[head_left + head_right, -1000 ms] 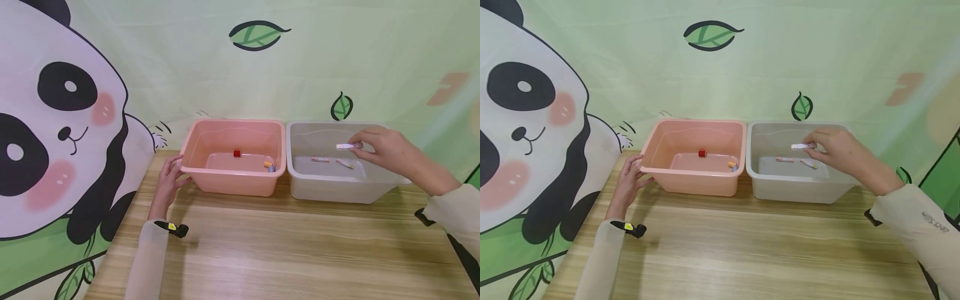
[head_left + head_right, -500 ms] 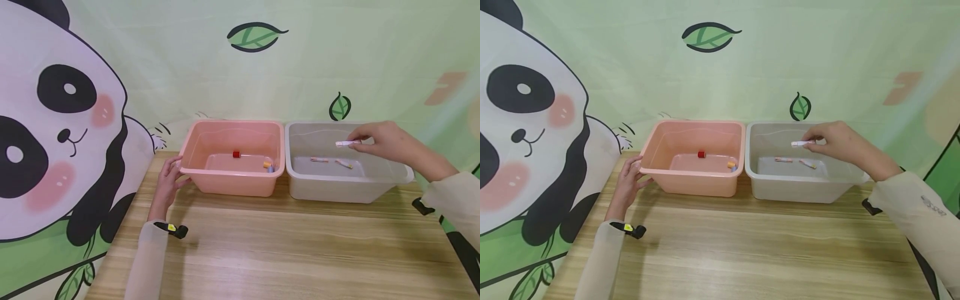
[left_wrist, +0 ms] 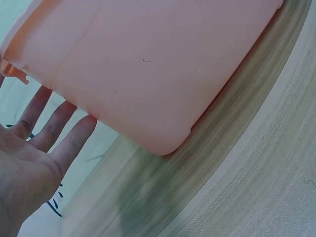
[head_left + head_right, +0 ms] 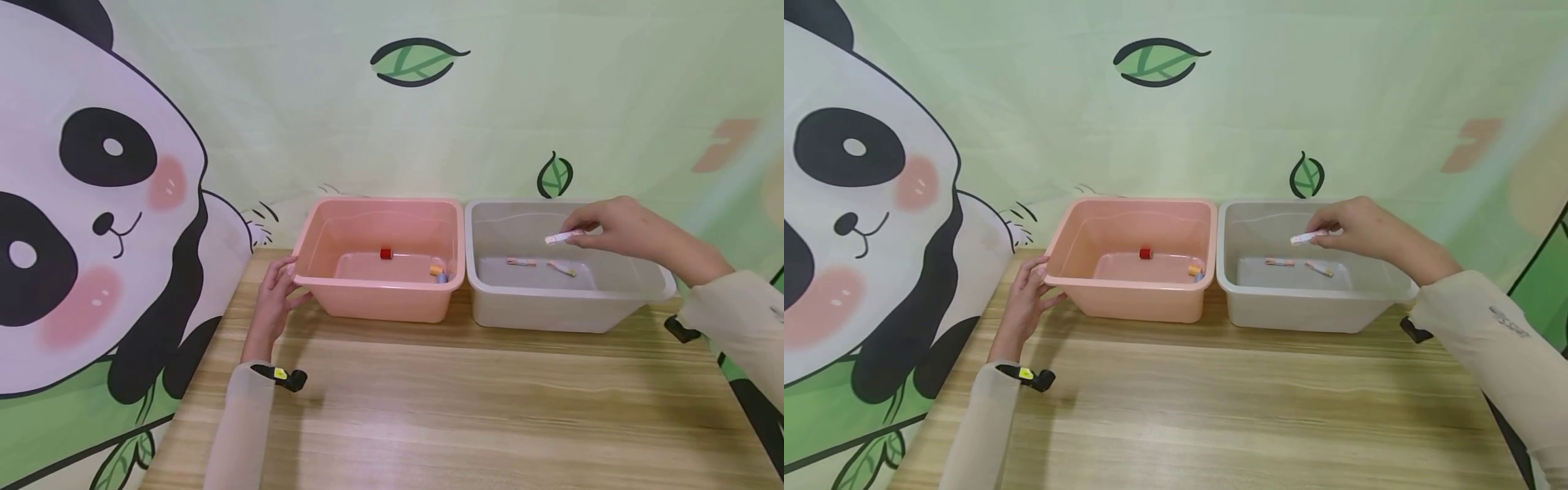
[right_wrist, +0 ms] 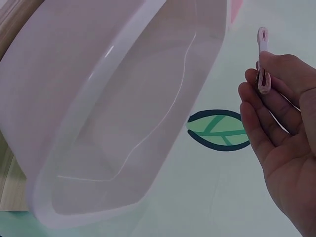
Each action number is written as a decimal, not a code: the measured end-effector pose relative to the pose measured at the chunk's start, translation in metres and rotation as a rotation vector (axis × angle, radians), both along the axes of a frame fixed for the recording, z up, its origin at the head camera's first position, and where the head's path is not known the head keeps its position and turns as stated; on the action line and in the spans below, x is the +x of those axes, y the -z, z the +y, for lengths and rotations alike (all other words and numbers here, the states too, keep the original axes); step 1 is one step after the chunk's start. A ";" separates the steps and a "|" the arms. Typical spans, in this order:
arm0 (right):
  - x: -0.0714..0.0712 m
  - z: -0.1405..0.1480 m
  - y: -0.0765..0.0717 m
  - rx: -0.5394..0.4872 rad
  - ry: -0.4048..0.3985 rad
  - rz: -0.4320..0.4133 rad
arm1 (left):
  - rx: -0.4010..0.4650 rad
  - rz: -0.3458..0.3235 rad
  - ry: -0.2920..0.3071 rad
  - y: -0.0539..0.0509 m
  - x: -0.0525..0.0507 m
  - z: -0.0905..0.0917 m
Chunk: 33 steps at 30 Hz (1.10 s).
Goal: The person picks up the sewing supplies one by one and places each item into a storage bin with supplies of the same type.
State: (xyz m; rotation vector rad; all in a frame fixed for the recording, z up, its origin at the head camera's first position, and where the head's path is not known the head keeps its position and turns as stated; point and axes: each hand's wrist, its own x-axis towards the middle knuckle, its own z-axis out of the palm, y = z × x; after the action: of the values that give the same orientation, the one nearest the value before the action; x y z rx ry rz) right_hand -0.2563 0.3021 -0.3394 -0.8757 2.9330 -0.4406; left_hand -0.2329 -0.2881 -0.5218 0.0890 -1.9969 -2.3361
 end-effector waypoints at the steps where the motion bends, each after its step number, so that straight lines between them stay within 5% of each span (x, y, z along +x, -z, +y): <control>1: -0.001 0.000 0.000 -0.003 -0.008 -0.001 | -0.001 0.000 -0.001 0.000 0.000 0.000; 12: -0.019 -0.001 0.003 -0.003 -0.067 -0.050 | 0.022 0.001 0.006 0.001 0.000 -0.001; 33: -0.040 0.003 0.014 -0.032 0.058 -0.086 | 0.010 0.010 0.012 0.002 -0.001 -0.002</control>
State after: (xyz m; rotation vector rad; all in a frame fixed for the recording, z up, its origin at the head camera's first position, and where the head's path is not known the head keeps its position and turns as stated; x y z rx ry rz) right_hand -0.2962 0.3053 -0.3534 -0.7568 2.8862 -0.5169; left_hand -0.2335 -0.2899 -0.5236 0.0665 -1.9871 -2.3487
